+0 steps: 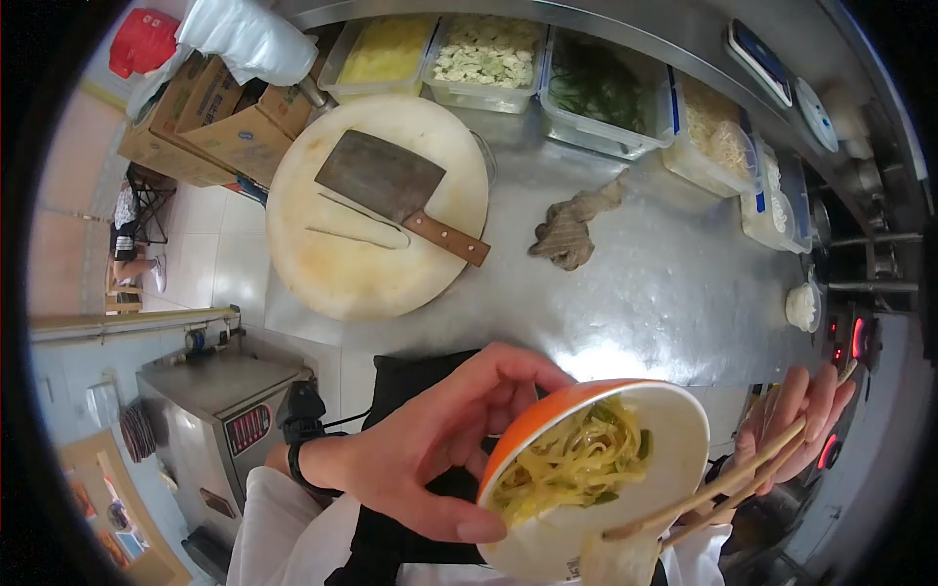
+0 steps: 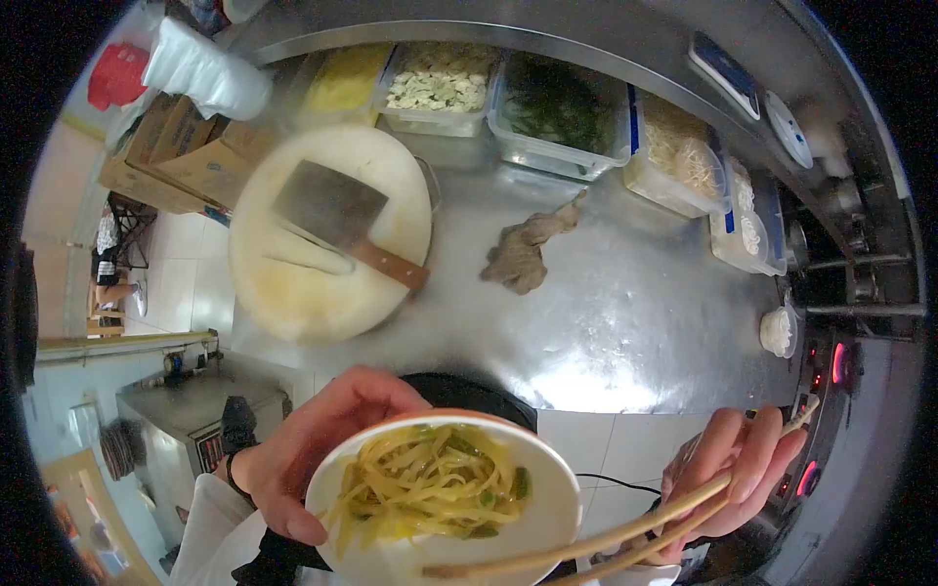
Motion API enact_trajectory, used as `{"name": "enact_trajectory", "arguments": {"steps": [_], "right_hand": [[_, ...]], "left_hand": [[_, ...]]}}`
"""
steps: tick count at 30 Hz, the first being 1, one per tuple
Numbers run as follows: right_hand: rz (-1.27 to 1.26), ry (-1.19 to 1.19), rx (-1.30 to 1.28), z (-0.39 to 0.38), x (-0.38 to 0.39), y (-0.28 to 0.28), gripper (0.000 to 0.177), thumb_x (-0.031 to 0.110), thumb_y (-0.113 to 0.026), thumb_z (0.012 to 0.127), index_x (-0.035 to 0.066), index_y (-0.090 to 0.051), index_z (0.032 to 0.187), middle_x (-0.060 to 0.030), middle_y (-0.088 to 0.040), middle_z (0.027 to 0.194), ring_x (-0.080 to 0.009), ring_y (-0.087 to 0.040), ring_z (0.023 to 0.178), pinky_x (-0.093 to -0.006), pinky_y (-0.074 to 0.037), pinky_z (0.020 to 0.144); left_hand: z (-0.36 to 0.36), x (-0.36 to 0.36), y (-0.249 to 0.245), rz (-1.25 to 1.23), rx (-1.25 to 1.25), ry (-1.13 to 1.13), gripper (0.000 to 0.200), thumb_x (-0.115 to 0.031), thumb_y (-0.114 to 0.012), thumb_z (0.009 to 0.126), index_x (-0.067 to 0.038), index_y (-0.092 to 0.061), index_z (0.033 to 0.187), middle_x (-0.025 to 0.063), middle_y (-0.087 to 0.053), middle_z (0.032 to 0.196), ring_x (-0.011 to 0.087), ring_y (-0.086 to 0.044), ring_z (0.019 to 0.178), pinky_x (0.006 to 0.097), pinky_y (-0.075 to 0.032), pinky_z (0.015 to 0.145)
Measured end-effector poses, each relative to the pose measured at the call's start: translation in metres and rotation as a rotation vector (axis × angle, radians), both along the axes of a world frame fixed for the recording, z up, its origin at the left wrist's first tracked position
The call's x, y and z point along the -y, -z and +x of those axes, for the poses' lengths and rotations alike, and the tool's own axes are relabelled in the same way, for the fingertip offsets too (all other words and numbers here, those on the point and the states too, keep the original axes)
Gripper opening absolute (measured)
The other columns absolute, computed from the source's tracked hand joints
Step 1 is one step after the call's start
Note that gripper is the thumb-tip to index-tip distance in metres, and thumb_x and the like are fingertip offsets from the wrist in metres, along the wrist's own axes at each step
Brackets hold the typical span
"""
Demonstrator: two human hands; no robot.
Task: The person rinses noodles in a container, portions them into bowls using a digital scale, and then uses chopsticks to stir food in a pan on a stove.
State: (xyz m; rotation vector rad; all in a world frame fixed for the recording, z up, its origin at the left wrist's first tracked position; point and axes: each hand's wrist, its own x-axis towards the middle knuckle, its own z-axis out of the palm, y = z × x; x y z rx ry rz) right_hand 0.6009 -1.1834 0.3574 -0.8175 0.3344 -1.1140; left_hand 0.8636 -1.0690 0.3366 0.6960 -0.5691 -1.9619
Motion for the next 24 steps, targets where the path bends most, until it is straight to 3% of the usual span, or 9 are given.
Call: {"name": "enact_trajectory", "arguments": {"steps": [5, 11, 13, 16, 17, 19, 20, 23, 24], "right_hand": [[-0.018, -0.063, 0.105, 0.001, -0.007, -0.001, 0.050, 0.038, -0.013, 0.091, 0.004, -0.042, 0.069, -0.0250, -0.050, 0.055, -0.0233, -0.051, 0.034, -0.0250, -0.039, 0.026], [0.104, -0.289, 0.264, 0.003, 0.000, -0.008, 0.047, 0.036, -0.012, 0.091, 0.002, -0.042, 0.076, -0.0261, -0.050, 0.065, -0.0233, -0.054, 0.038, -0.0264, -0.043, 0.027], [-0.113, -0.164, 0.186, -0.014, 0.003, -0.006, 0.047, 0.035, -0.016, 0.091, 0.000, -0.044, 0.079, -0.0292, -0.051, 0.079, -0.0263, -0.056, 0.043, -0.0265, -0.050, 0.034], [-0.499, -0.687, -0.163, -0.012, 0.015, -0.033, 0.044, 0.031, -0.035, 0.089, 0.000, -0.054, 0.064, -0.0253, -0.057, 0.074, -0.0216, -0.058, 0.046, -0.0250, -0.053, 0.049], [-0.485, -0.681, -0.162, -0.012, 0.004, -0.030, 0.044, 0.031, -0.035, 0.089, 0.000, -0.054, 0.064, -0.0253, -0.057, 0.074, -0.0216, -0.058, 0.046, -0.0250, -0.053, 0.049], [-0.665, -0.208, -0.270, -0.009, -0.022, -0.024, 0.032, 0.022, -0.041, 0.088, 0.002, -0.053, 0.066, -0.0231, -0.055, 0.058, -0.0156, -0.055, 0.040, -0.0203, -0.047, 0.035], [-0.629, -0.179, -0.510, 0.014, -0.026, -0.048, 0.023, 0.016, -0.043, 0.087, 0.004, -0.051, 0.069, -0.0197, -0.055, 0.063, -0.0134, -0.056, 0.044, -0.0148, -0.044, 0.035], [-0.676, -0.010, -0.505, 0.017, -0.029, -0.061, 0.019, 0.011, -0.044, 0.085, 0.005, -0.049, 0.068, -0.0156, -0.053, 0.064, -0.0100, -0.054, 0.044, -0.0129, -0.039, 0.034], [-0.893, -0.002, -0.758, -0.003, -0.026, -0.069, 0.017, 0.013, -0.044, 0.084, 0.007, -0.046, 0.068, -0.0099, -0.048, 0.059, -0.0066, -0.049, 0.041, -0.0120, -0.033, 0.032]], "left_hand": [[0.007, 0.001, -0.004, -0.026, -0.053, 0.091, 0.094, -0.026, -0.077, 0.053, 0.002, -0.019, 0.121, 0.0176, -0.034, 0.120, 0.0238, -0.038, 0.112, 0.0367, -0.030, 0.094], [0.011, 0.003, 0.000, -0.142, -0.124, 0.109, 0.077, -0.009, -0.067, 0.064, -0.004, -0.018, 0.124, 0.0098, -0.034, 0.116, 0.0150, -0.039, 0.106, 0.0270, -0.043, 0.082], [0.016, 0.002, -0.001, -0.140, -0.093, 0.109, 0.077, -0.009, -0.067, 0.065, -0.004, -0.018, 0.123, 0.0099, -0.034, 0.116, 0.0152, -0.039, 0.107, 0.0271, -0.044, 0.081], [0.017, 0.005, 0.001, -0.148, -0.022, 0.089, 0.075, -0.006, -0.066, 0.066, -0.005, -0.018, 0.123, 0.0093, -0.036, 0.115, 0.0152, -0.041, 0.106, 0.0261, -0.047, 0.077], [0.016, 0.005, 0.001, -0.135, -0.026, 0.096, 0.075, -0.006, -0.066, 0.066, -0.005, -0.018, 0.123, 0.0093, -0.036, 0.115, 0.0152, -0.041, 0.106, 0.0261, -0.047, 0.077], [0.018, 0.005, -0.002, -0.099, -0.035, 0.090, 0.074, -0.005, -0.066, 0.066, -0.005, -0.018, 0.123, 0.0093, -0.036, 0.115, 0.0152, -0.041, 0.106, 0.0257, -0.047, 0.078], [0.020, 0.004, -0.001, -0.099, -0.033, 0.093, 0.074, -0.005, -0.066, 0.066, -0.005, -0.018, 0.123, 0.0093, -0.036, 0.115, 0.0152, -0.041, 0.106, 0.0257, -0.047, 0.078], [0.022, 0.003, 0.002, -0.099, -0.052, 0.053, 0.075, -0.004, -0.066, 0.065, -0.005, -0.018, 0.123, 0.0096, -0.036, 0.115, 0.0155, -0.040, 0.106, 0.0261, -0.046, 0.079], [0.023, 0.003, 0.001, -0.083, -0.051, 0.028, 0.075, -0.004, -0.066, 0.065, -0.005, -0.019, 0.123, 0.0096, -0.036, 0.115, 0.0157, -0.041, 0.106, 0.0266, -0.046, 0.079]]}}
